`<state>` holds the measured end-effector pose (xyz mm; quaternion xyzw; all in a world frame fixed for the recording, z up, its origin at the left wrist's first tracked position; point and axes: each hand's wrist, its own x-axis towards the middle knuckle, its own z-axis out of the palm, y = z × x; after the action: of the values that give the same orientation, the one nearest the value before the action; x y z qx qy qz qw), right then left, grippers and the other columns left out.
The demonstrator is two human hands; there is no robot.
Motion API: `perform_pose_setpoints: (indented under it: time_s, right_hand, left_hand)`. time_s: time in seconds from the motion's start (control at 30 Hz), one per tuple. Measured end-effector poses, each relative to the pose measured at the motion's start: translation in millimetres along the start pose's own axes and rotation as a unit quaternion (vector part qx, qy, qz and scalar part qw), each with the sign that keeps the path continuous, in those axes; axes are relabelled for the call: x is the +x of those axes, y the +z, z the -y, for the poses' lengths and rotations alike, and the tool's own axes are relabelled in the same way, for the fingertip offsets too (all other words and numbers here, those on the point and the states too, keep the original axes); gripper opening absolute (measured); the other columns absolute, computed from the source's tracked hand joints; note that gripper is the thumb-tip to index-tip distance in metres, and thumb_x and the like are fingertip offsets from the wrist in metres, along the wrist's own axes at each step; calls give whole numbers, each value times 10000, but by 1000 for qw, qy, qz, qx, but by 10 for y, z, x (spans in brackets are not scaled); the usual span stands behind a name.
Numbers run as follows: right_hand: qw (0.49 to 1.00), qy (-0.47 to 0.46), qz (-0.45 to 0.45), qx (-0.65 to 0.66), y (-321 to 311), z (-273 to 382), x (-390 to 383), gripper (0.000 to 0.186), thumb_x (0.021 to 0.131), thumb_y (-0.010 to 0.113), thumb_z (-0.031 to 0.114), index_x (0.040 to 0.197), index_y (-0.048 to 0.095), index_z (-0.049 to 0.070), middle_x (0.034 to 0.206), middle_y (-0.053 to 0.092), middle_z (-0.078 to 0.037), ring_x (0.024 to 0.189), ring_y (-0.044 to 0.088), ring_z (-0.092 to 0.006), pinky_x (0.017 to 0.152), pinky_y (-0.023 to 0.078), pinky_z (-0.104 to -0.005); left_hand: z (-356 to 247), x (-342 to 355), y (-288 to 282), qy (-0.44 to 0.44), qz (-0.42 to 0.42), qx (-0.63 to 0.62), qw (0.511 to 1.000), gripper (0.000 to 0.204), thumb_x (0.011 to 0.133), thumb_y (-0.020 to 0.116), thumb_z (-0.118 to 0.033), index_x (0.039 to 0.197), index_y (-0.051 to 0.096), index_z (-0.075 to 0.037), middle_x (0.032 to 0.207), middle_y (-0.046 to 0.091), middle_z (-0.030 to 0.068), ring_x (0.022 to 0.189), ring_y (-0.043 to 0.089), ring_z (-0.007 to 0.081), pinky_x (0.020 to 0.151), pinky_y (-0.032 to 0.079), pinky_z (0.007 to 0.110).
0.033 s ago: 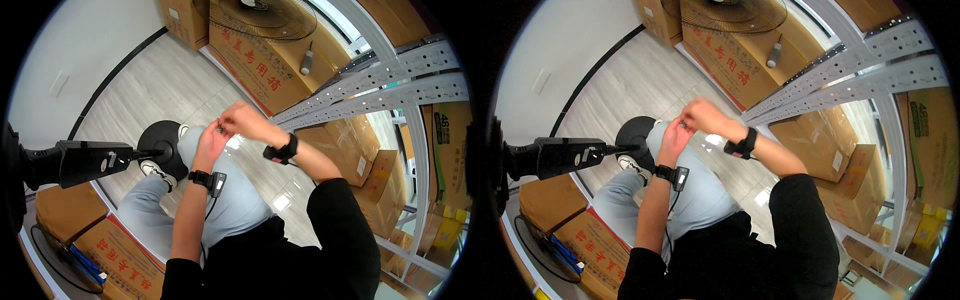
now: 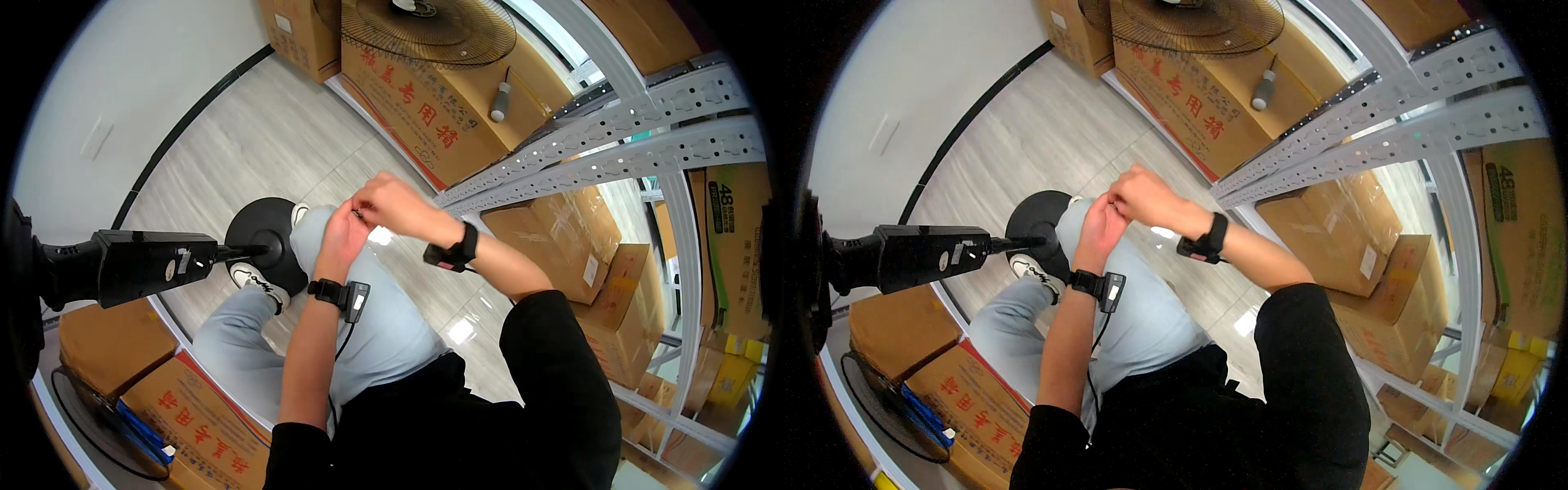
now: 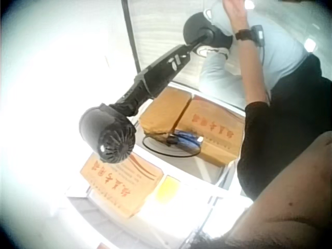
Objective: The person sits on the floor and uses a screwdriver to open the control housing of a standing fan, adjusts internal wiring, and then closes the housing. The person then reassembles the fan and places it upright.
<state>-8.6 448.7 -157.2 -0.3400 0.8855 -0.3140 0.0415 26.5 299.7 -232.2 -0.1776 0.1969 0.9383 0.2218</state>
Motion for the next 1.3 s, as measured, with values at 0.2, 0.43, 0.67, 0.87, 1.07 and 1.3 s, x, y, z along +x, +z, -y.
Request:
perform_pose_setpoints:
  time_s: [0.2,0.43,0.67,0.87,1.07,1.3]
  right_hand:
    - [994,6,-31,-107,196,137,2,92,806,699,146,862,693,74,815,664,-77,927,608,-319,767,516,-386]
    - [920,101,-321,-203,-881,-460,145,80,797,663,136,823,722,87,870,665,-124,884,621,-326,789,511,-453]
    - [861,422,-188,-211,-1561,-2006,57,436,852,565,358,1206,674,129,1215,673,-191,1135,631,-371,945,503,-474]
    - [876,359,-247,-208,-1849,-2936,-446,472,866,612,338,1205,602,10,1122,683,-216,1054,648,-367,907,496,-440]
    - [847,309,-419,-108,-1425,-1938,-352,454,909,599,340,1221,564,13,1207,639,-200,1070,632,-344,931,483,-424]
    - [882,150,-425,135,-639,-866,-827,397,985,529,201,1338,504,21,1215,615,-121,1015,604,-180,834,498,-301]
  left_hand:
    - [-9,85,-291,5,42,-47,998,252,1036,423,-128,1214,532,13,1174,559,99,1045,552,180,959,481,349]
    - [-266,-217,-112,9,26,90,996,250,1028,473,-118,1190,555,53,954,572,77,773,524,141,643,436,244]
    - [-1059,-1099,-318,36,-34,216,975,170,1029,524,-182,1046,587,-25,732,513,-5,548,406,76,456,281,206]
    - [-1488,-1947,-44,24,-53,382,923,254,1061,488,-269,955,572,-54,728,520,-8,559,439,61,460,317,200]
    - [-1457,-2759,-772,93,-72,334,935,229,1048,503,-228,1016,612,-29,809,547,13,629,474,81,519,351,207]
    - [-1660,-3041,-1386,138,-98,79,982,197,1037,481,-168,1045,575,5,788,493,4,589,382,85,505,320,226]
